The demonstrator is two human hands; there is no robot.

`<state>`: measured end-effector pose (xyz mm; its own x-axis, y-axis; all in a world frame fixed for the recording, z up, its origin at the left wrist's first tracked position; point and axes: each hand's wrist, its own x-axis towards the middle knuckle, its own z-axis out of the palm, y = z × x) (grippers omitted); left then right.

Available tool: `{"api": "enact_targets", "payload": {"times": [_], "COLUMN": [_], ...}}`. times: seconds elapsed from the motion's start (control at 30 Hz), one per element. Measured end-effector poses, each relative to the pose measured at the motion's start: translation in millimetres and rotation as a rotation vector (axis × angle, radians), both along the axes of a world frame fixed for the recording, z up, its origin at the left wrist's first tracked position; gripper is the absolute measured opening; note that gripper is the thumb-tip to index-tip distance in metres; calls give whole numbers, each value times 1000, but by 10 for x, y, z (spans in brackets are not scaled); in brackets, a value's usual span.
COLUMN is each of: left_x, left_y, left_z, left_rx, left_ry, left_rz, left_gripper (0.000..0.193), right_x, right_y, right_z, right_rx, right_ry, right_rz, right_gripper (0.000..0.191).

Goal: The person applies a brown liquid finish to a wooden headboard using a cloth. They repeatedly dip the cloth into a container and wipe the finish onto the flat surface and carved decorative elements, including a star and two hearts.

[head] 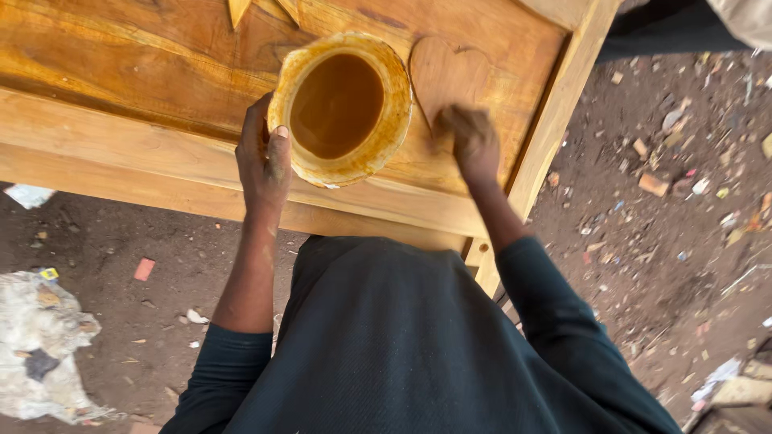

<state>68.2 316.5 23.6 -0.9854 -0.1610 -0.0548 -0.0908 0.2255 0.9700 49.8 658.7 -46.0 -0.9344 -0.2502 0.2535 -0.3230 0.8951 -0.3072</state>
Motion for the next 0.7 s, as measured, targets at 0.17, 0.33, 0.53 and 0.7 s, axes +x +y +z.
{"api": "enact_targets", "payload": {"times": [0.17,0.33,0.53,0.7], "left_x": [8,1,14,7], "left_y": [1,6,35,14], "left_z": [-25,-16,0,32], "left_rx": [-17,-26,-24,-43], "left_ry": [118,96,56,-23], "left_rz": [-56,-23,10,22], "left_gripper": [61,56,52,53], "right_x": [-512,-510,-31,-568], "right_y": [108,-97,-177,70], "right_z": [-17,-90,-239,-123], "right_rx": [-26,-40,30,22], "right_ry": [54,76,9,149], "right_rz": [-228,-401,-114,-186], "right_gripper": [30,27,29,33]}}
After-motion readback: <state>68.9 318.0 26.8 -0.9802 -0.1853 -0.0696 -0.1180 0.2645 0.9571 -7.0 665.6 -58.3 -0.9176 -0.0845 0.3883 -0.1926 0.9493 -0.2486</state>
